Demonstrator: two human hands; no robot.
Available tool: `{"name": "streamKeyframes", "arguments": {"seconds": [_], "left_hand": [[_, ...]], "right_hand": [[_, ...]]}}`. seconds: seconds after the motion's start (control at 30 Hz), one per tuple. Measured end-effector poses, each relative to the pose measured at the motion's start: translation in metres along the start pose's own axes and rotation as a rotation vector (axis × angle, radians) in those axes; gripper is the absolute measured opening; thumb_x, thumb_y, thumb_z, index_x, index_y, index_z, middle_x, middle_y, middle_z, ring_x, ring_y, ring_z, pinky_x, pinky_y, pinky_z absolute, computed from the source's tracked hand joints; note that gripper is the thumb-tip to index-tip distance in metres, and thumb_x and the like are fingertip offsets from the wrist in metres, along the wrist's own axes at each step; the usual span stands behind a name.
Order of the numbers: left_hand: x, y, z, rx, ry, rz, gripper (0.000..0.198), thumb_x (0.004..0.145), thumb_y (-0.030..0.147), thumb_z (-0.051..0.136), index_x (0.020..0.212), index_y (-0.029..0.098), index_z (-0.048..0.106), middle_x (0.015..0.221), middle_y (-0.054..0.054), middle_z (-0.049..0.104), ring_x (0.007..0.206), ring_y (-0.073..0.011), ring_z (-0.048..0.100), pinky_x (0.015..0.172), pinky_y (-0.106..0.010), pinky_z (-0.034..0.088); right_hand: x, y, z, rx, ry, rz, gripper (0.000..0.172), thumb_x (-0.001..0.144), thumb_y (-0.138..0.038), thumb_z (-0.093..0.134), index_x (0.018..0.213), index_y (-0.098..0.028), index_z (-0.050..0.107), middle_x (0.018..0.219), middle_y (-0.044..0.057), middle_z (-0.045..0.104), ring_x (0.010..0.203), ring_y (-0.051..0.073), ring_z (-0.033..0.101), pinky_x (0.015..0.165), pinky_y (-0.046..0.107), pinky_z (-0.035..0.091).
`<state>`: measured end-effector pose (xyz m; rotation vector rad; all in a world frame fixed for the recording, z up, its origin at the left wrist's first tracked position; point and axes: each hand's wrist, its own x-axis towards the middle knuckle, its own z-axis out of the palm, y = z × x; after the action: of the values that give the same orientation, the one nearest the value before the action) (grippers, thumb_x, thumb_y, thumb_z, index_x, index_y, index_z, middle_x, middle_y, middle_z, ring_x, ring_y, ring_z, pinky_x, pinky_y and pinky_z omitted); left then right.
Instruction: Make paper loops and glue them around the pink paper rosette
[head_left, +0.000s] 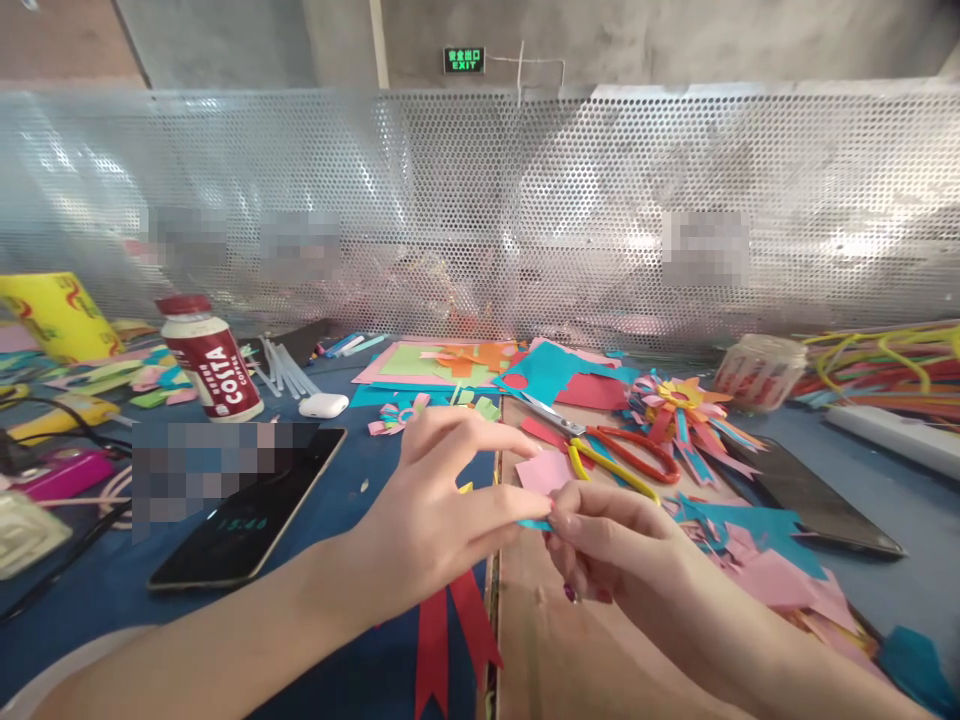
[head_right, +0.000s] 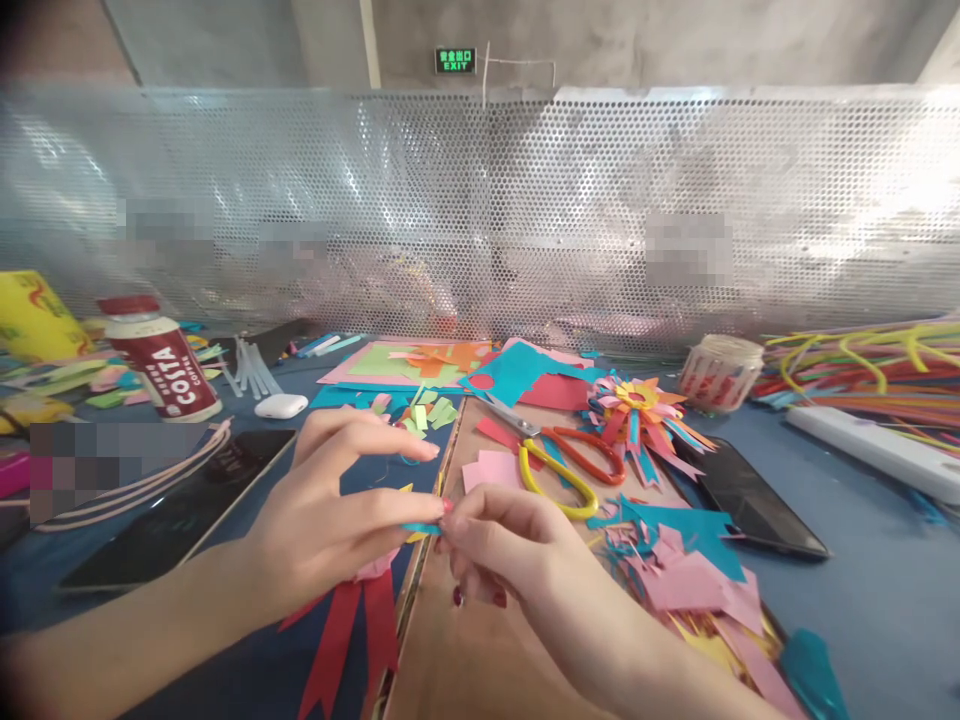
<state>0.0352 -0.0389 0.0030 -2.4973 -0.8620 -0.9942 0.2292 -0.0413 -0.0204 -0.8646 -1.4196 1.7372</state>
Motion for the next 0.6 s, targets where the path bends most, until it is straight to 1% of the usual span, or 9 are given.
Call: {"name": "streamKeyframes", "arguments": {"seconds": [0.07, 0.13, 0.2, 0.3, 0.37, 0.43, 0.53, 0.6], "left_hand": [[0.002, 0.000, 0.002, -0.016, -0.002, -0.078, 0.021, 0.079, 0.017, 0.060, 0.094, 0.031, 0.065, 0.110, -0.001, 0.056, 0.101, -0.0206, 0.042, 0.094, -0.039, 0.031], [0.005, -0.001, 0.004, -0.103, -0.027, -0.232, 0.023, 0.080, 0.016, 0.056, 0.097, 0.029, 0.064, 0.114, -0.002, 0.055, 0.104, -0.0211, 0.044, 0.095, -0.040, 0.031], [0.006, -0.002, 0.008, -0.303, -0.118, -0.422, 0.022, 0.080, 0.016, 0.052, 0.094, 0.027, 0.065, 0.115, -0.002, 0.055, 0.108, -0.0207, 0.045, 0.097, -0.039, 0.032], [0.008, -0.003, 0.011, -0.722, -0.303, -0.673, 0.021, 0.083, 0.023, 0.046, 0.086, 0.022, 0.067, 0.113, -0.002, 0.058, 0.105, -0.0199, 0.052, 0.092, -0.035, 0.038], [0.010, -0.002, 0.011, -0.910, -0.357, -0.811, 0.027, 0.086, 0.031, 0.042, 0.084, 0.021, 0.067, 0.109, -0.003, 0.061, 0.103, -0.0210, 0.055, 0.087, -0.034, 0.042], [0.012, 0.000, 0.008, -0.978, -0.343, -0.871, 0.030, 0.086, 0.037, 0.042, 0.082, 0.020, 0.067, 0.108, -0.004, 0.062, 0.102, -0.0222, 0.055, 0.086, -0.035, 0.042], [0.015, 0.002, 0.003, -0.977, -0.337, -0.858, 0.026, 0.083, 0.038, 0.049, 0.075, 0.019, 0.065, 0.113, -0.003, 0.060, 0.097, -0.0206, 0.057, 0.086, -0.034, 0.042], [0.014, 0.001, 0.004, -0.963, -0.336, -0.860, 0.025, 0.082, 0.038, 0.050, 0.075, 0.019, 0.063, 0.113, -0.003, 0.059, 0.093, -0.0191, 0.057, 0.084, -0.033, 0.042]], "right_hand": [[0.001, 0.000, -0.001, -0.040, 0.032, -0.018, 0.022, 0.080, -0.036, 0.058, 0.071, -0.017, 0.055, 0.057, -0.003, 0.049, 0.052, 0.007, 0.039, 0.050, 0.020, 0.029], [0.002, 0.000, -0.002, -0.107, 0.071, -0.053, 0.023, 0.081, -0.039, 0.057, 0.073, -0.017, 0.055, 0.058, -0.004, 0.047, 0.052, 0.007, 0.038, 0.050, 0.019, 0.029], [0.002, -0.002, -0.003, -0.197, 0.101, -0.110, 0.024, 0.081, -0.041, 0.056, 0.072, -0.018, 0.055, 0.061, -0.004, 0.046, 0.056, 0.007, 0.040, 0.053, 0.020, 0.031], [0.001, -0.004, -0.004, -0.335, 0.113, -0.180, 0.025, 0.081, -0.042, 0.055, 0.072, -0.019, 0.054, 0.066, -0.003, 0.047, 0.061, 0.009, 0.043, 0.057, 0.021, 0.035], [0.001, -0.005, -0.004, -0.394, 0.109, -0.199, 0.026, 0.082, -0.043, 0.053, 0.072, -0.019, 0.054, 0.066, -0.003, 0.046, 0.062, 0.010, 0.043, 0.057, 0.022, 0.035], [0.001, -0.004, -0.005, -0.426, 0.105, -0.208, 0.026, 0.084, -0.043, 0.050, 0.073, -0.020, 0.053, 0.066, -0.003, 0.046, 0.062, 0.010, 0.043, 0.057, 0.022, 0.035], [0.000, -0.002, -0.005, -0.462, 0.108, -0.218, 0.025, 0.085, -0.043, 0.048, 0.075, -0.020, 0.052, 0.068, -0.003, 0.046, 0.064, 0.011, 0.043, 0.058, 0.023, 0.035], [-0.001, -0.001, -0.005, -0.494, 0.115, -0.226, 0.025, 0.086, -0.042, 0.047, 0.075, -0.021, 0.051, 0.068, -0.003, 0.045, 0.065, 0.011, 0.043, 0.060, 0.023, 0.035]]}}
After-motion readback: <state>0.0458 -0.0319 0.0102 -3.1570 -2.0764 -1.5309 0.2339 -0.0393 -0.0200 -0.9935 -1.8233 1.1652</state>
